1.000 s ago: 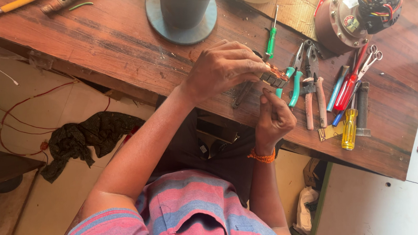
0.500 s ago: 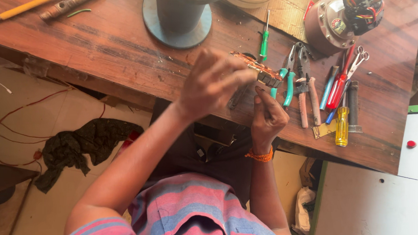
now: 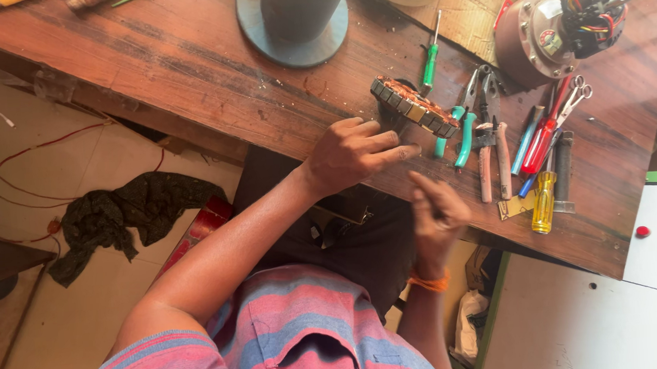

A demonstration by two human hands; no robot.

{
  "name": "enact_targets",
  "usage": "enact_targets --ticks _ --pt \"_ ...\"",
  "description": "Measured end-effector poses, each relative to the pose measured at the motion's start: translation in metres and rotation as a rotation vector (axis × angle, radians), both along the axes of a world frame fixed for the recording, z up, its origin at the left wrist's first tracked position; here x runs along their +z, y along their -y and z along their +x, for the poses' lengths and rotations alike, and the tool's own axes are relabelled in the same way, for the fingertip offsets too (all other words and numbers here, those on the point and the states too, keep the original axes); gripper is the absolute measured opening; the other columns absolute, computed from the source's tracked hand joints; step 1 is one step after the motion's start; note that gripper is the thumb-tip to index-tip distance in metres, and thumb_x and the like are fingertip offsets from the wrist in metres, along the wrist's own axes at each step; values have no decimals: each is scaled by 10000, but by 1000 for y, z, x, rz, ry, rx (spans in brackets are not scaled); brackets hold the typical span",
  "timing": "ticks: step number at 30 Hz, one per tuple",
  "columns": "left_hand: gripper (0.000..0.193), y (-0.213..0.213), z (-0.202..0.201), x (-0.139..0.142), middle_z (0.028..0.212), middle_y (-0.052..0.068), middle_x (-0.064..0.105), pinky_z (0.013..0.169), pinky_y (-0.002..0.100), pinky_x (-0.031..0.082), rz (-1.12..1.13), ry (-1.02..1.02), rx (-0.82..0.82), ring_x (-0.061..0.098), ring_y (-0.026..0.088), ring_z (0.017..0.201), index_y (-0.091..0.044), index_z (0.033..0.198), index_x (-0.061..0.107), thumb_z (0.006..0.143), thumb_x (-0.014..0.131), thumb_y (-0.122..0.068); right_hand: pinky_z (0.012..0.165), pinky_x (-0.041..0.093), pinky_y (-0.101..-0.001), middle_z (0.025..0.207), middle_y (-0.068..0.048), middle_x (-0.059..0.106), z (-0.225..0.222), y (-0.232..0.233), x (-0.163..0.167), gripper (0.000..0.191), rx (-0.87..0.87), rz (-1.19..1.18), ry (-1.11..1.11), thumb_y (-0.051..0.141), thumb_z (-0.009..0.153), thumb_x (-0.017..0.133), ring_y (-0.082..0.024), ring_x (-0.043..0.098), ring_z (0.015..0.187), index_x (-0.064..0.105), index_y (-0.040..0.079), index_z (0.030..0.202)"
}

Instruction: The person sits at a workbench and works on an electric motor armature, holding the rotor with one hand while fitting and pressing copper wire windings into its slots with the other. They rotate the armature to reach different sections and continue seating the windings around it.

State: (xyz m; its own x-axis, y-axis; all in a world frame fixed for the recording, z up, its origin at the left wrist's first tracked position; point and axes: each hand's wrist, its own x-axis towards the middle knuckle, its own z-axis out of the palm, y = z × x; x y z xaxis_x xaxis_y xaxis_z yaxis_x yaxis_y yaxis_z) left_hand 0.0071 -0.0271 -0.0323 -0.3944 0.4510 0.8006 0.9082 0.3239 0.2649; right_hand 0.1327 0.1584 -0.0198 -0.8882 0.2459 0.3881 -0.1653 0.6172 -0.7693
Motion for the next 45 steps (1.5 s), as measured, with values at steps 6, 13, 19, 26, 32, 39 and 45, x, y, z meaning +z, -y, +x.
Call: enact_targets --ticks 6,13,19,26,32,39,45 --pt "152 -2 1 1 790 -28 648 640 331 506 99 114 -24 638 166 715 -166 1019 772 868 763 -176 617 332 -248 776 16 503 -3 -29 48 210 -75 182 84 143 944 818 -73 425 677 772 39 1121" --pt "111 -23 23 -4 888 0 757 642 268 521 568 754 -190 677 74 752 -102 1031 775 942 795 -164 1000 440 -270 806 19 552 -46 -26 96 78 65 238 -5 55 1019 794 -45 444 694 749 7 1061" --pt "111 -46 33 -10 775 12 725 481 185 425 988 1354 -329 571 12 584 -42 999 773 939 759 -134 672 409 -227 834 -3 679 -94 -15 110 83 117 175 104 68 1012 794 -32 525 740 765 2 1053" --pt "95 -57 35 -7 729 -1 718 452 190 422 987 1378 -250 545 5 528 -37 943 720 954 735 -130 725 470 -196 931 -12 734 -131 -25 106 104 245 52 138 74 1019 783 -23 601 809 759 -12 1074" --pt "90 -58 49 12 679 -25 664 451 191 423 972 1311 -172 538 -14 546 -62 887 660 956 705 -98 725 446 -196 929 -8 722 -129 -29 103 127 254 -45 80 81 1027 806 -25 589 797 761 -17 1094" --pt "129 -61 45 22 624 -29 641 441 193 412 961 1295 -38 525 -9 498 -68 851 630 954 698 -104 732 473 -193 949 -5 734 -134 -28 97 127 277 -69 94 98 1035 778 -23 621 833 752 -19 1077" --pt "118 -64 43 27 620 -38 633 428 198 400 1023 1342 -18 513 -9 491 -65 856 639 947 701 -108 735 465 -228 888 5 705 -142 -24 99 125 264 29 170 92 972 791 -54 587 807 764 -15 1031"
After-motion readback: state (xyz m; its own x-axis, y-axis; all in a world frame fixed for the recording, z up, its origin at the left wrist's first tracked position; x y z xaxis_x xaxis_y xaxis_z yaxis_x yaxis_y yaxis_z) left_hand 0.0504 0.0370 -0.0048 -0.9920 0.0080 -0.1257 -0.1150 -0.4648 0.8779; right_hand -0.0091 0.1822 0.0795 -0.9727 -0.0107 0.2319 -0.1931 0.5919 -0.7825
